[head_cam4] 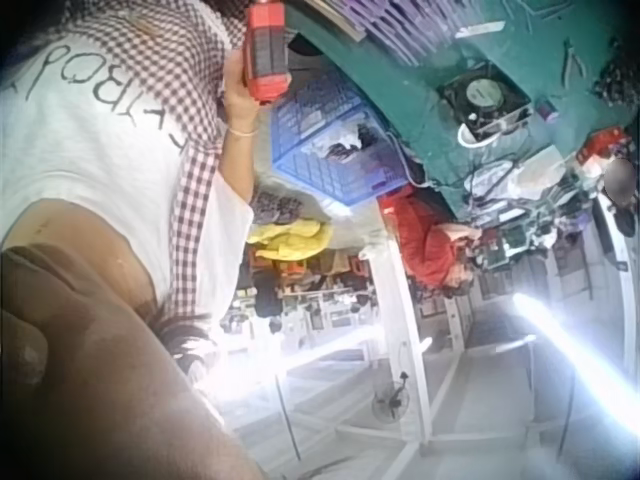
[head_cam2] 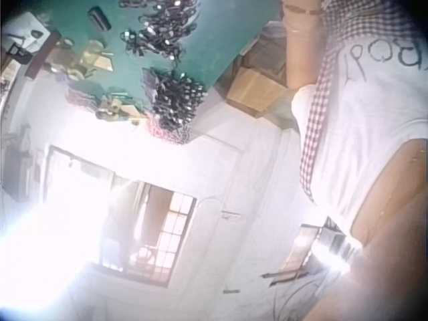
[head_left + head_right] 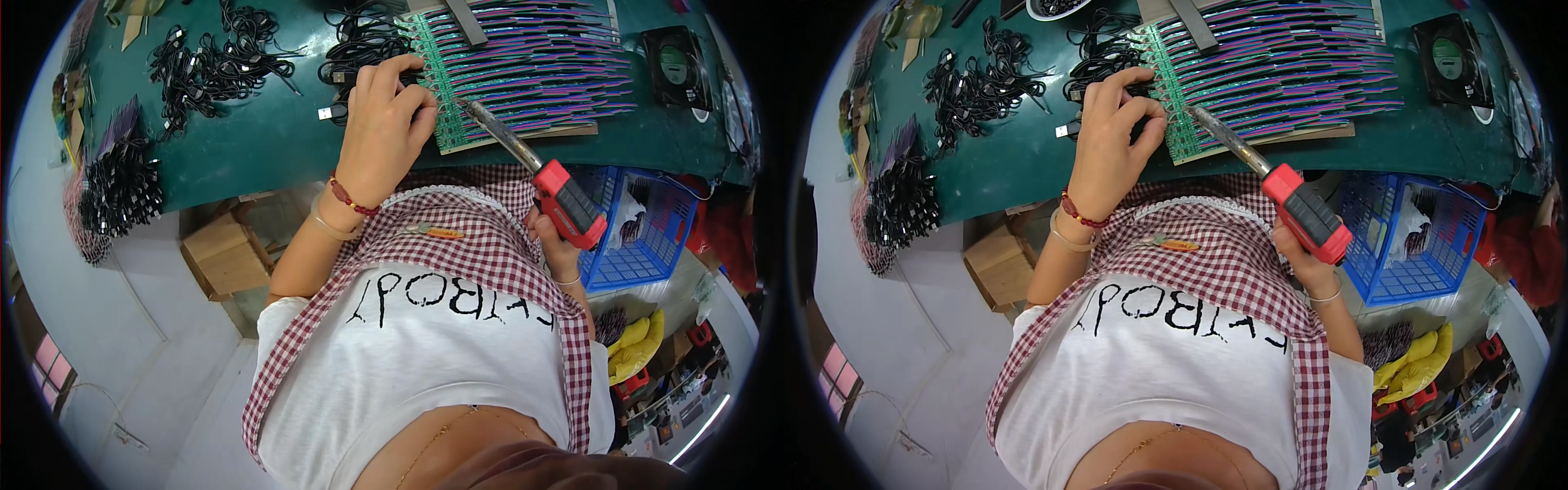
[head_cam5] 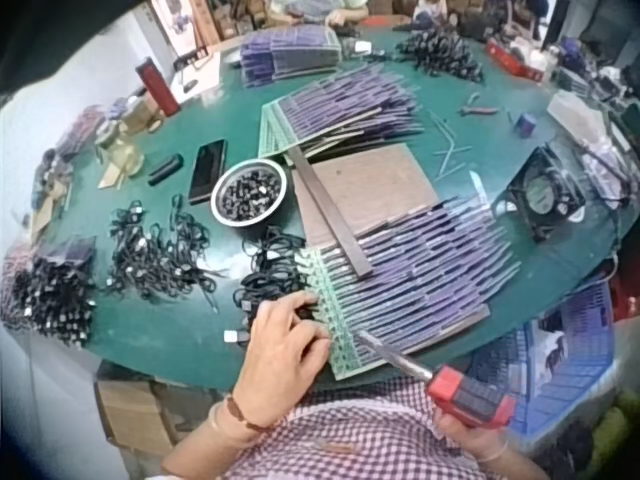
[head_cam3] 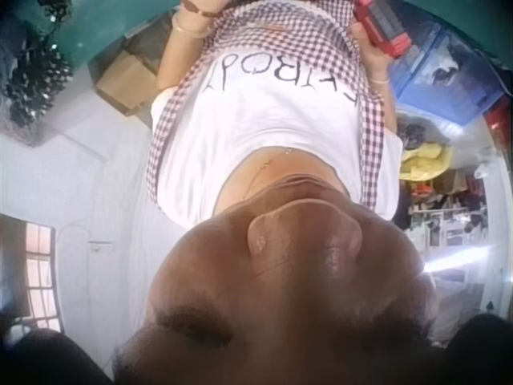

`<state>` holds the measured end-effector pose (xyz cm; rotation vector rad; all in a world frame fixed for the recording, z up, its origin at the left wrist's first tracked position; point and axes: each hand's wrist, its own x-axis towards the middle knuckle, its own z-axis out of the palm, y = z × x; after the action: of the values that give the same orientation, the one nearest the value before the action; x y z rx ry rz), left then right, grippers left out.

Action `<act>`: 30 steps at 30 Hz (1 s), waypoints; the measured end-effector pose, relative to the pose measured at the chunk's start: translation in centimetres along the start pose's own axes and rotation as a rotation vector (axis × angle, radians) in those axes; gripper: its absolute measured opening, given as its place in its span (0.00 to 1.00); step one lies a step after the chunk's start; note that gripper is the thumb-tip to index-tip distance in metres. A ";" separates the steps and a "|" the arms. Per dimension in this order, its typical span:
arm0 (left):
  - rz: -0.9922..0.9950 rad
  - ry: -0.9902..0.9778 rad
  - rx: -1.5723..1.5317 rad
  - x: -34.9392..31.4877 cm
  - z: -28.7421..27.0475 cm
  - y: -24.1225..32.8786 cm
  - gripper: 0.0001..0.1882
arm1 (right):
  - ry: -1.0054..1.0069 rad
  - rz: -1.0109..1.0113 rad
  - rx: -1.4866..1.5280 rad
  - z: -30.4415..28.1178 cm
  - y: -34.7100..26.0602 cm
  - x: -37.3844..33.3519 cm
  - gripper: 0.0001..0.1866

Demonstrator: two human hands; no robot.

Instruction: The person assembles electronic components by soldering wires to a circuit board on a green workbench. This is done using a soldering iron and tweezers.

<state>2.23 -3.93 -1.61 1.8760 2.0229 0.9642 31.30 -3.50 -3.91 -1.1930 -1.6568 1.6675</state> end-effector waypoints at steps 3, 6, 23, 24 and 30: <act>-0.002 -0.023 -0.009 0.2 -0.3 0.1 0.05 | -0.013 -0.064 -0.064 -0.1 0.8 -0.1 0.08; -0.005 -0.051 -0.021 0.2 -0.4 -0.1 0.04 | 0.027 -0.031 0.047 0.5 0.2 0.1 0.08; 0.008 -0.081 0.010 1.0 -0.7 0.1 0.04 | 0.038 -0.040 -0.095 0.3 0.9 -0.4 0.10; 0.004 -0.084 0.012 1.0 -0.7 0.1 0.04 | 0.077 -0.040 -0.021 0.4 0.8 -0.3 0.10; 0.003 -0.096 0.021 1.1 -0.7 0.2 0.04 | 0.043 -0.076 -0.090 0.1 1.0 -0.3 0.09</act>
<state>1.78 -3.11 -0.63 1.8984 1.9834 0.8398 31.60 -3.97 -4.77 -1.1845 -1.7442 1.5261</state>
